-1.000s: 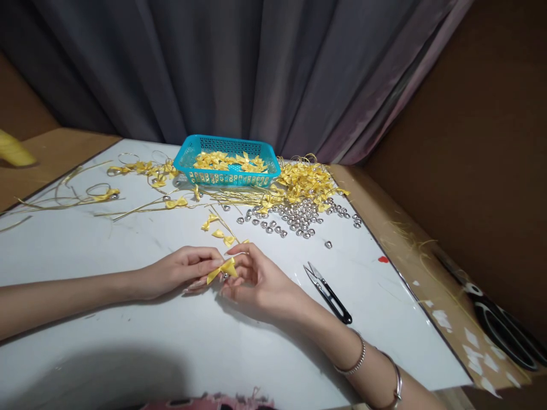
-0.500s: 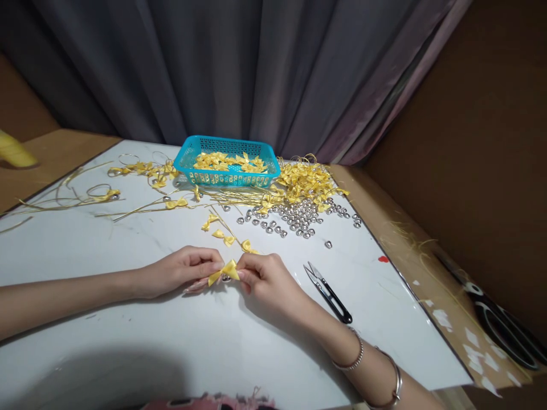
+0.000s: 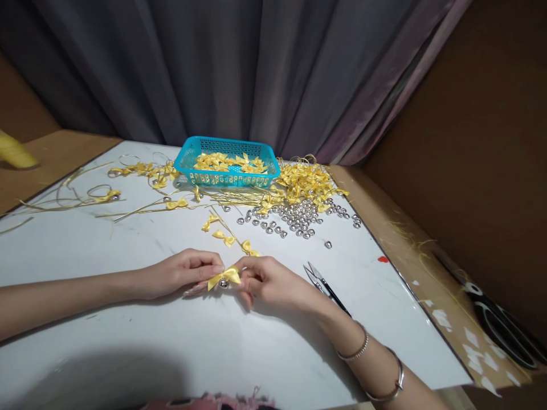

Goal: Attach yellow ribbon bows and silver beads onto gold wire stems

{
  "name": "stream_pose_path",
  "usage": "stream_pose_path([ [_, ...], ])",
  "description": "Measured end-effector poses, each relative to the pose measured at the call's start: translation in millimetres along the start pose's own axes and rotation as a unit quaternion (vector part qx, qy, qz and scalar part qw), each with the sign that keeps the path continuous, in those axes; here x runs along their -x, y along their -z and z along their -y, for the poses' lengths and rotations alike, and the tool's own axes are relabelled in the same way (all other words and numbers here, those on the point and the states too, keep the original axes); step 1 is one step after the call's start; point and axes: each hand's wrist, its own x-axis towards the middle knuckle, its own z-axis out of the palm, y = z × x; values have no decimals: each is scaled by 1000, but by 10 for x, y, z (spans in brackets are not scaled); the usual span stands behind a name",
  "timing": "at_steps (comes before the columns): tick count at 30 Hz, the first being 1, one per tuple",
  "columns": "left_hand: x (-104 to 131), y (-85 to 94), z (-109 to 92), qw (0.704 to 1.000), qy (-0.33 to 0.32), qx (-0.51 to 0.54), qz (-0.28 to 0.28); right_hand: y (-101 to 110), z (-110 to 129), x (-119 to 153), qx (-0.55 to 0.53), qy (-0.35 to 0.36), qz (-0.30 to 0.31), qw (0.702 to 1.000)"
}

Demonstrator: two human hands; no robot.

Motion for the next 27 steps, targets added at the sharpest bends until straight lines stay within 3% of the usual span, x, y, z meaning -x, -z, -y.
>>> stream_pose_path([
  [2, -7, -2, -9, 1000, 2, -1, 1, 24, 6, 15, -82, 2, 65, 994],
  [4, -22, 4, -8, 1000, 5, -3, 3, 34, 9, 18, -122, 6, 82, 989],
  [13, -39, 9, 23, 1000, 0, -18, -4, -66, 72, 1, -112, 8, -30, 993],
  [19, -29, 8, 12, 999, 15, -40, -14, -95, 84, 18, 14, 35, -88, 995],
  [27, -32, 24, -28, 1000, 15, 13, 12, -104, 30, 37, 201, 111, -144, 963],
])
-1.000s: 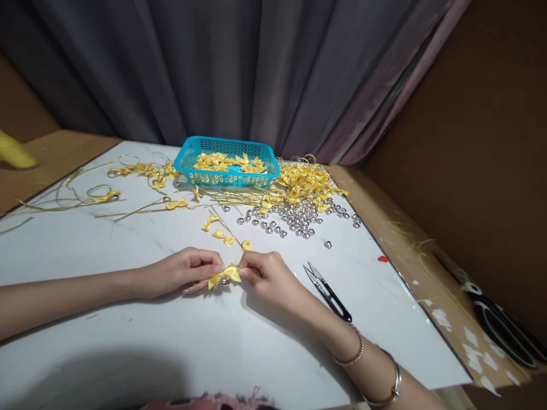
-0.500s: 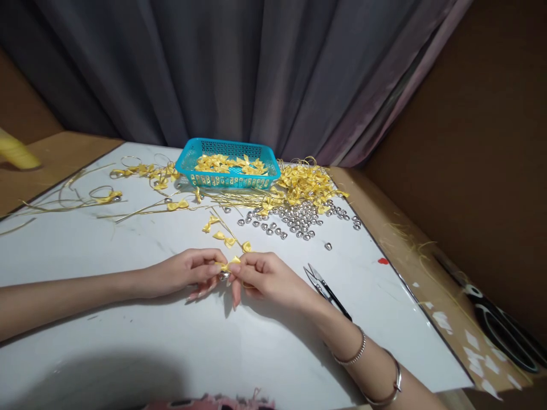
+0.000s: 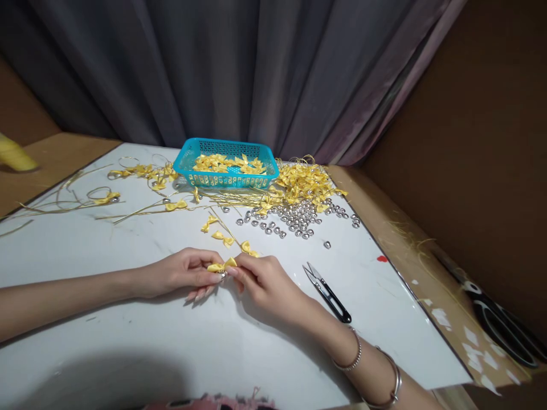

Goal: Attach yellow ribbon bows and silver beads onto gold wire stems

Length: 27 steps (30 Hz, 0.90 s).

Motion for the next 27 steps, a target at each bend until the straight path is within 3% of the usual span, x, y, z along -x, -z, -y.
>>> stream_pose_path([
  [7, -29, 9, 40, 996, -15, 82, 23, -40, -19, 29, 42, 25, -5, 999],
  [15, 5, -3, 20, 999, -22, 44, 21, -61, -19, 48, 68, 56, 6, 996],
  [22, -22, 25, 70, 996, -28, 76, 22, -54, -46, 36, 59, 85, -24, 994],
  [27, -36, 29, 79, 996, -25, 82, 25, -8, -32, 27, 35, 65, 8, 997],
])
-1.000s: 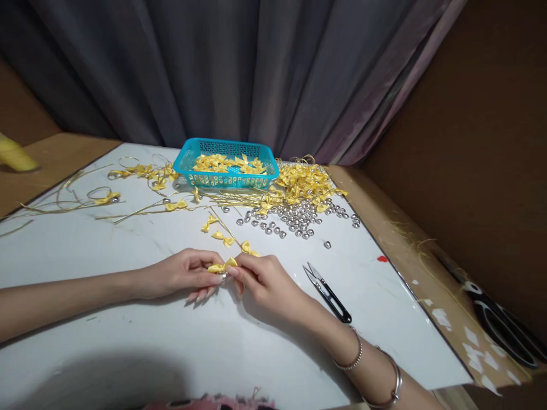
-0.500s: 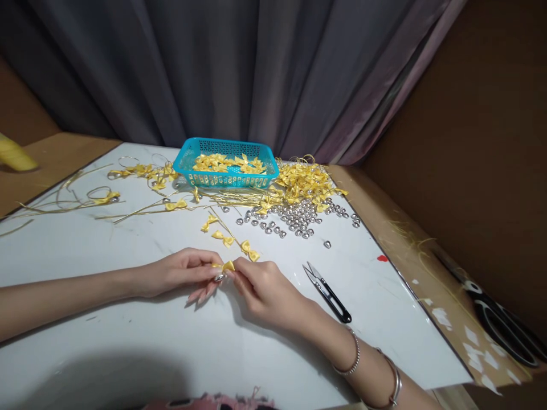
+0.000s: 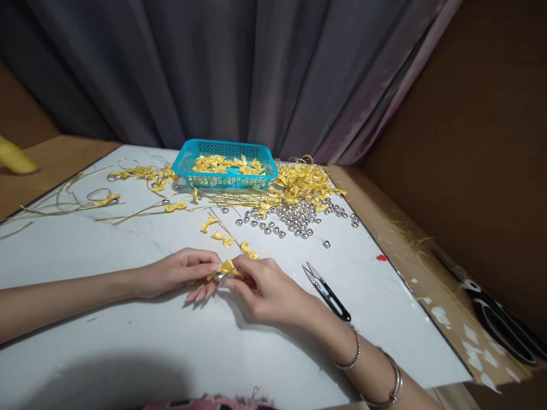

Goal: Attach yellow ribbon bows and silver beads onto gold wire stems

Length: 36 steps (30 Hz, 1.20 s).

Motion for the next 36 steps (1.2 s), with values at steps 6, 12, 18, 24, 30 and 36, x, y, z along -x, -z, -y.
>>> stream_pose_path([
  [6, 16, 1, 1, 1000, 12, 3, 1, -46, 5, -22, -62, -59, 31, 996],
  [12, 19, 24, 7, 1000, 14, -23, -1, 0, -8, -25, -91, -44, 60, 993],
  [18, 20, 20, -17, 999, 13, -29, -5, 120, -75, -7, -85, -26, 86, 992],
  [24, 29, 27, -17, 999, 5, -42, 15, 110, -111, -16, -221, -88, 97, 967],
  [30, 30, 27, -5, 997, -7, -77, 19, 9, -107, -63, -178, -112, 23, 977],
  [36, 47, 20, -7, 992, 1, -120, 42, -74, -97, -79, -161, -128, -2, 979],
])
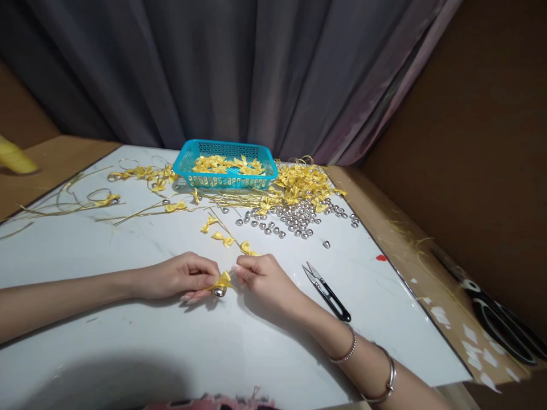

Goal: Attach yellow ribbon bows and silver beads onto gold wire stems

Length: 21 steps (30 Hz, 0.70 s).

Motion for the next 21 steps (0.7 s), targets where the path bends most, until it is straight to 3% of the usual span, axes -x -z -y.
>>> stream_pose_path([
  [4, 11, -24, -15, 1000, 3, 13, 5, 68, 15, 2, 46, 9, -1, 999],
  [6, 7, -38, -12, 999, 1, 33, -11, 125, 35, 21, 122, 45, -57, 990],
  [8, -2, -49, 0, 998, -4, 47, -34, 159, 64, 56, 231, 120, -145, 954],
  [10, -10, -57, 15, 997, -9, 56, -53, 143, 99, 96, 337, 204, -195, 898],
  [12, -15, -65, 22, 996, -11, 59, -67, 78, 126, 126, 409, 254, -179, 858],
  [14, -13, -78, 18, 995, -14, 52, -81, -6, 137, 137, 449, 270, -147, 839],
  [17, -8, -100, -2, 995, -19, 35, -86, -88, 128, 134, 457, 253, -119, 845],
  [21, -4, -114, -22, 996, -18, 26, -86, -86, 141, 138, 323, 190, -81, 924],
])
